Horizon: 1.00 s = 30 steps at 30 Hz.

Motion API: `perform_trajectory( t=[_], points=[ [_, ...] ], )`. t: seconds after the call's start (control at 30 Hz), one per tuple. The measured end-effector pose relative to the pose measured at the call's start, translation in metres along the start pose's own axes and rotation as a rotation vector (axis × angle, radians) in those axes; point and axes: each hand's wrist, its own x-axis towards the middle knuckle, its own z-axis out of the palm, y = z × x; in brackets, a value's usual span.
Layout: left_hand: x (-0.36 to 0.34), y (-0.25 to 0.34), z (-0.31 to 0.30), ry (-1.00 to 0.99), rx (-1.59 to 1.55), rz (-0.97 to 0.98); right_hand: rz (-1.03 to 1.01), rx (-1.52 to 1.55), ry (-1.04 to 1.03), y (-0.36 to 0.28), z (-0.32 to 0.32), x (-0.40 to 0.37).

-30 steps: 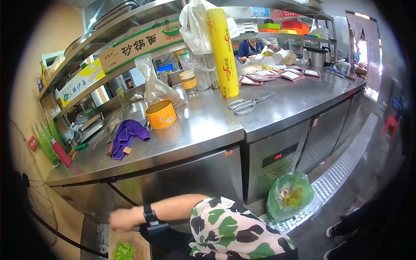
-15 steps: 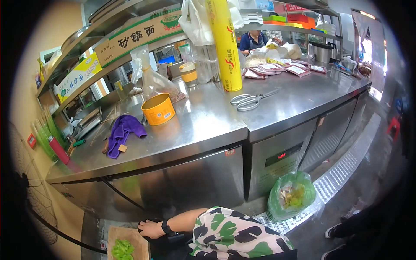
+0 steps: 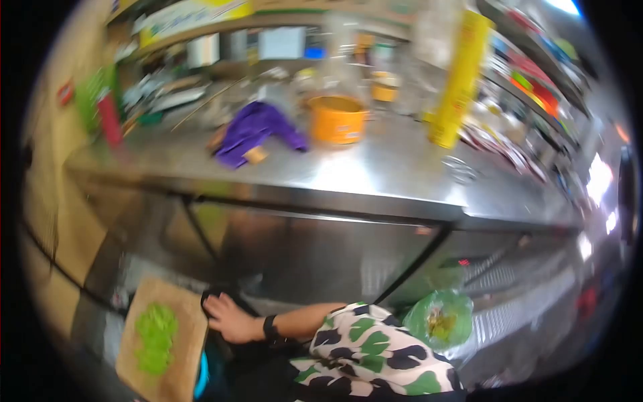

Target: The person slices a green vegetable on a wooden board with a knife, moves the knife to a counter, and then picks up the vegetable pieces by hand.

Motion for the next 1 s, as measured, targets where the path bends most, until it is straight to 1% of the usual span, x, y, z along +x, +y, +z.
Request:
perform_trajectory(
  t=[0.03, 0.07, 0.1, 0.13, 0.17, 0.23, 0.3, 0.37, 0.43, 0.47, 0.5, 0.53, 0.57, 0.6, 0.63, 0.67, 0.7, 0.77, 0.87, 0.97, 1.0],
  points=[
    [-0.009, 0.019, -0.004, -0.028, -0.024, 0.068, 0.0, -0.015, 0.015, 0.0, -0.003, 0.0],
    [-0.019, 0.036, 0.003, -0.093, 0.201, 0.307, 0.019, 0.008, -0.006, 0.0, -0.015, 0.005],
    [-0.03, 0.068, -0.012, -0.265, 0.244, 0.293, 0.073, 0.037, -0.183, -0.006, -0.043, 0.02],
    [-0.049, 0.09, 0.0, -0.327, 0.25, 0.319, 0.052, -0.011, -0.089, -0.006, -0.039, 0.019],
    [-0.071, 0.106, 0.027, -0.37, 0.273, 0.355, 0.055, -0.05, -0.082, -0.012, -0.042, 0.017],
    [-0.095, 0.131, 0.088, -0.517, 0.342, 0.393, 0.09, 0.001, -0.144, -0.008, -0.039, 0.019],
    [-0.104, 0.144, 0.155, -0.687, 0.419, 0.379, 0.033, -0.059, -0.199, -0.001, -0.029, 0.007],
    [-0.105, 0.149, 0.208, -0.809, 0.516, 0.36, 0.025, -0.056, -0.244, -0.001, -0.03, 0.008],
    [-0.086, 0.143, 0.241, -0.814, 0.669, 0.358, 0.035, -0.06, -0.268, -0.001, -0.03, 0.01],
    [-0.069, 0.135, 0.246, -0.764, 0.761, 0.353, 0.038, -0.064, -0.29, -0.005, -0.03, 0.014],
    [-0.043, 0.123, 0.243, -0.679, 0.859, 0.341, 0.046, -0.069, -0.312, -0.009, -0.033, 0.02],
    [-0.011, 0.099, 0.228, -0.534, 1.01, 0.346, 0.058, -0.077, -0.329, -0.013, -0.036, 0.027],
    [0.019, 0.073, 0.212, -0.388, 1.154, 0.352, 0.123, 0.091, -0.303, -0.016, -0.038, 0.036],
    [0.049, 0.039, 0.189, -0.439, 1.187, 0.294, 0.19, 0.257, -0.271, -0.019, -0.041, 0.046],
    [0.059, 0.007, 0.17, -0.427, 1.36, 0.388, 0.258, 0.423, -0.231, -0.02, -0.04, 0.056],
    [0.064, -0.023, 0.154, -0.418, 1.378, 0.335, 0.414, 0.996, -0.233, -0.026, -0.035, 0.061],
    [0.063, -0.048, 0.143, -0.412, 1.392, 0.272, 0.48, 1.246, -0.338, -0.037, -0.044, 0.071],
    [0.056, -0.085, 0.134, -0.374, 1.379, 0.347, 0.593, 1.501, -0.503, -0.051, -0.054, 0.087],
    [0.046, -0.106, 0.122, -0.408, 1.317, 0.488, 0.673, 1.834, -0.632, -0.06, -0.049, 0.102],
    [0.04, -0.107, 0.116, -0.409, 1.278, 0.568, 0.727, 1.884, -0.655, -0.068, -0.026, 0.102],
    [0.039, -0.106, 0.111, -0.417, 1.296, 0.545, 0.726, 1.876, -0.616, -0.074, -0.024, 0.102]
  ],
)
